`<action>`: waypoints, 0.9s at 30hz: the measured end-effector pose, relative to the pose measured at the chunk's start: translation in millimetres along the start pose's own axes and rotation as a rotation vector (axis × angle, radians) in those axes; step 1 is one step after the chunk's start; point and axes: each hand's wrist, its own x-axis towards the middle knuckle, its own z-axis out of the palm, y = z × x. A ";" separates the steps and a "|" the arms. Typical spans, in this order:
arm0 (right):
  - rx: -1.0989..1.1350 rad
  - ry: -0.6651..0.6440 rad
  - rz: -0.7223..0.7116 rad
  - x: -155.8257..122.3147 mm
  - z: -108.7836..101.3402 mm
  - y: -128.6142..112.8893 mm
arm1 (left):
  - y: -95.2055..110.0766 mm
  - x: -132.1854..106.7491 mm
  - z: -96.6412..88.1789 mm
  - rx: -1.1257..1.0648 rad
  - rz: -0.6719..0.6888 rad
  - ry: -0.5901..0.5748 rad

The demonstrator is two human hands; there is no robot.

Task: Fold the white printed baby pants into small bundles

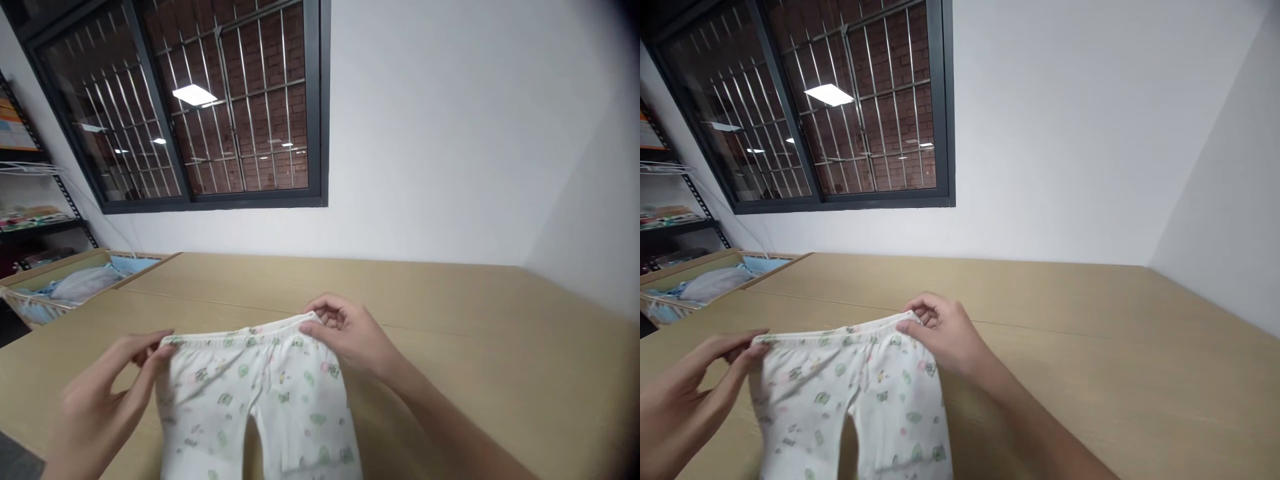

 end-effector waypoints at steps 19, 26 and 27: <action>-0.590 0.110 0.118 53.0 -28.6 206.7 | -0.2 24.6 259.2 -0.185 -0.093 -0.621; -0.706 0.114 0.194 69.6 -28.0 244.3 | -3.6 25.0 304.4 -0.150 -0.183 -0.605; -0.729 0.117 0.203 71.5 -28.6 247.2 | -3.7 26.1 309.4 -0.140 -0.181 -0.606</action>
